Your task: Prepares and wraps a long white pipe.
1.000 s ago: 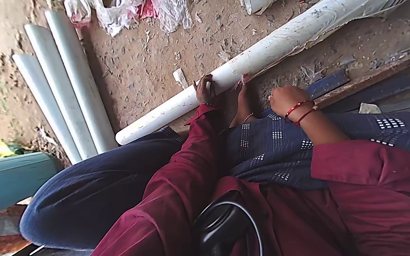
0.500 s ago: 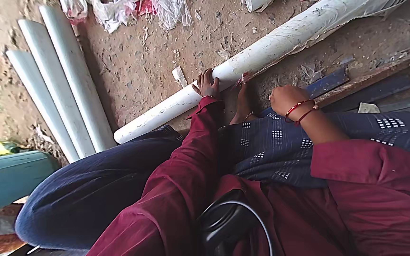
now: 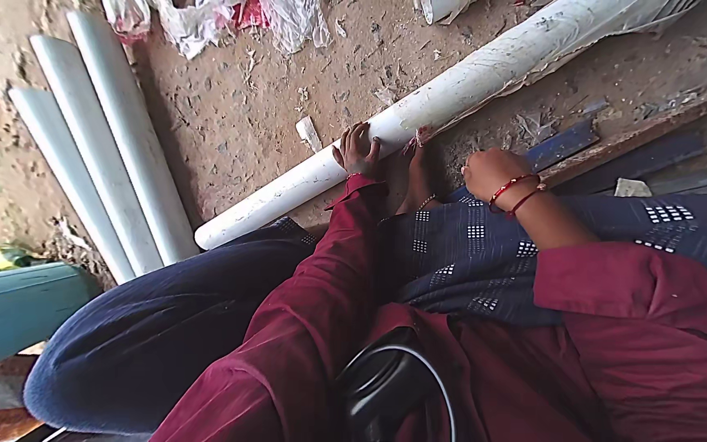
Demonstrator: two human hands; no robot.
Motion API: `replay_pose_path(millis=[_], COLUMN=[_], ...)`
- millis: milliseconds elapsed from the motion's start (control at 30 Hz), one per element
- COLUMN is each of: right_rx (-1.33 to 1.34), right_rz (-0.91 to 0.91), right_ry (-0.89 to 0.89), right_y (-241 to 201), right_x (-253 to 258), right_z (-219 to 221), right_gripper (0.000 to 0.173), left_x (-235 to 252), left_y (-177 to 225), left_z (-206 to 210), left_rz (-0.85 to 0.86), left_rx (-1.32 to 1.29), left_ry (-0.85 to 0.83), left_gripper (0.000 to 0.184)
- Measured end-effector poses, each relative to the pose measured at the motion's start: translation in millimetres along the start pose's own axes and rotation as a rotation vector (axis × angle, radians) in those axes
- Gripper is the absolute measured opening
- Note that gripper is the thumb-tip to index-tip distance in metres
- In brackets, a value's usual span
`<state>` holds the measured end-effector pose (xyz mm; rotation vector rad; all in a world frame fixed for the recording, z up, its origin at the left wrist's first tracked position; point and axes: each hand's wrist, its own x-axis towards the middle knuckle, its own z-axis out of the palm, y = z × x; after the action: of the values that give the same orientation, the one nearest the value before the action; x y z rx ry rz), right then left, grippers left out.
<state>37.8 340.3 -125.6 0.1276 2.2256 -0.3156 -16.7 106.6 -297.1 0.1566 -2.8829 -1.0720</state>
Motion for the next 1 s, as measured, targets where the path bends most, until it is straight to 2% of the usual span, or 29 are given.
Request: replay_pose_path(millis=[100, 233, 367, 500, 600, 667, 767, 800, 833, 900, 933, 1000], right_rx=[0.001, 0.008, 0.01, 0.012, 0.02, 0.019, 0.033, 0.044, 0.058, 0.059, 0.047, 0.041], right_rz=[0.001, -0.001, 0.002, 0.01, 0.009, 0.01, 0.006, 0.005, 0.008, 0.014, 0.012, 0.008], right_ry=[-0.003, -0.003, -0.016, -0.018, -0.026, -0.026, -0.018, -0.02, -0.03, -0.046, -0.046, -0.052], right_y=[1, 0, 0, -2, -1, -1, -1, -1, -1, -1, 0, 0], right_x=[1, 3, 1, 0, 0, 1, 2, 0, -4, -5, -2, 0], right_z=[2, 1, -1, -3, -3, -3, -2, -3, -5, -7, -6, -5], right_gripper=[0.033, 0.033, 0.033, 0.032, 0.033, 0.034, 0.033, 0.032, 0.031, 0.031, 0.031, 0.031], left_x=[2, 2, 7, 19, 27, 33, 29, 22, 14, 4, 1, -6], left_y=[17, 44, 79, 104, 118, 119, 112, 120, 132, 150, 154, 153], left_z=[-2, 4, 1, 0, 4, 6, 10, 9, 6, 7, 9, 16], left_rz=[-0.053, 0.088, 0.014, -0.016, 0.043, 0.107, 0.202, 0.145, 0.018, -0.225, -0.297, -0.336], left_rx=[0.074, 0.14, 0.322, 0.522, 0.652, 0.601, 0.393, 0.411, 0.485, 0.621, 0.662, 0.704], left_ry=[-0.062, -0.077, -0.23, -0.382, -0.484, -0.546, -0.65, -0.689, -0.726, -0.756, -0.766, -0.774], left_gripper=[0.047, 0.032, 0.042, 0.039, 0.035, 0.033, 0.03, 0.033, 0.04, 0.063, 0.068, 0.059])
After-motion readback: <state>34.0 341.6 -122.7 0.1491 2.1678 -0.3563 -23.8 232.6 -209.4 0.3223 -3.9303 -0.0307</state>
